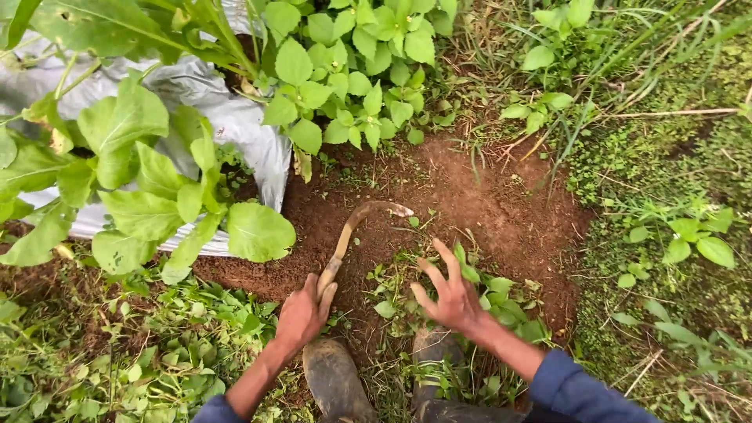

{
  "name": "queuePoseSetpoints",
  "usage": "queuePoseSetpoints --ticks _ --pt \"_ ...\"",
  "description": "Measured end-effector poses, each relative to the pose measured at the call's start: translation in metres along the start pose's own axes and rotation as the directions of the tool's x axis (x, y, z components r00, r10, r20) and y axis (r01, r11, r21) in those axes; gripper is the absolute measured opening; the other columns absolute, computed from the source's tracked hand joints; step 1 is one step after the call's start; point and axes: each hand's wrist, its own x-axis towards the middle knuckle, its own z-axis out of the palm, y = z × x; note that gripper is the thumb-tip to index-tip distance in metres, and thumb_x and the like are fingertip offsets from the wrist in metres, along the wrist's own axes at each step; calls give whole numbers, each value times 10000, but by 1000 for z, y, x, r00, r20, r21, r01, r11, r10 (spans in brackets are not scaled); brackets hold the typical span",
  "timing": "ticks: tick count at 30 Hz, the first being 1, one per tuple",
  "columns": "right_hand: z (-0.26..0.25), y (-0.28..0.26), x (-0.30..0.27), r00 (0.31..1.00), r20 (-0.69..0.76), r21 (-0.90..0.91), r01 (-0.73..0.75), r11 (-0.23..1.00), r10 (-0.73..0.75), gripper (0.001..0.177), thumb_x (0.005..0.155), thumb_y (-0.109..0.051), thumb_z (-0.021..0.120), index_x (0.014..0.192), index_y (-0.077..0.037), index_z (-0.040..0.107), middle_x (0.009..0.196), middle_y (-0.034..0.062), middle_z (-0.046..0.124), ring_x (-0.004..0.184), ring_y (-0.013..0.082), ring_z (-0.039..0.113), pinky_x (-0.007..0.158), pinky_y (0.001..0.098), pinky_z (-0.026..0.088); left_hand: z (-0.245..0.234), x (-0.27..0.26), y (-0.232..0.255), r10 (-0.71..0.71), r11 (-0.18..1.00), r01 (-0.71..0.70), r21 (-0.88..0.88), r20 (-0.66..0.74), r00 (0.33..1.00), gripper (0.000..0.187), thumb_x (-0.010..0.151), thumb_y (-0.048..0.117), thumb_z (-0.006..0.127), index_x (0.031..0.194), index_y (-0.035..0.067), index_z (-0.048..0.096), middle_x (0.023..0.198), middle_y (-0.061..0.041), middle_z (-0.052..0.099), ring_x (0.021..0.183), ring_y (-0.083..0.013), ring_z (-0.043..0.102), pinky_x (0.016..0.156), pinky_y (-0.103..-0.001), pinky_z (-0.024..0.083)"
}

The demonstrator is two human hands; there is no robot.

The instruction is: The person uses a hoe to loosen the soil and remove weeds from a garden bed. They repeatedly strike the ground with the tool and pull up the uprooted plants by hand, discarding them to the side.

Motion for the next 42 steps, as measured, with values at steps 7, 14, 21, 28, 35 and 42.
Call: queuePoseSetpoints --ticks 7,14,21,28,35,42 --pt "-22 -45 152 726 675 -457 272 847 131 410 1035 -184 438 1405 -11 479 1140 233 579 447 114 557 339 268 510 40 -26 -61 -134 969 106 -222 -115 984 401 985 495 553 1166 136 560 704 -14 707 424 -78 574 332 -187 552" --pt "36 -102 293 688 346 -403 723 560 -639 582 877 52 512 1454 -5 457 1491 240 502 1134 331 660 945 388 613 57 -39 -70 -154 947 85 -310 -204 967 384 966 503 587 1144 163 590 725 18 675 452 -60 551 370 -181 548" --pt "34 -50 360 827 479 -609 555 567 -295 803 917 -74 373 1647 -82 40 1656 233 228 1531 377 210 1266 507 103 49 -62 -61 -252 856 142 -497 -160 954 449 934 532 602 1141 134 585 773 -8 686 512 -78 559 441 -214 560" --pt "19 -6 332 817 525 -601 555 575 -239 255 1070 -176 274 1057 -79 509 981 160 630 986 258 587 1043 472 465 53 -55 -56 -203 861 70 -503 -214 955 323 974 422 617 1099 132 549 735 -4 673 456 -82 562 375 -196 569" --pt "29 3 292 784 529 -338 545 768 -324 468 1126 -259 232 1012 -6 608 1048 198 644 1001 323 628 1096 521 445 30 -44 -18 -184 833 -83 -547 -415 891 217 1008 242 630 979 110 460 674 -12 579 427 -103 516 326 -237 562" --pt "42 18 215 494 678 -365 869 334 -545 255 1054 -210 411 1089 -44 600 1025 93 526 946 224 475 894 399 482 21 -22 -11 -51 886 -238 -397 -595 802 222 1018 267 574 1117 76 518 644 2 562 406 -75 502 312 -199 522"
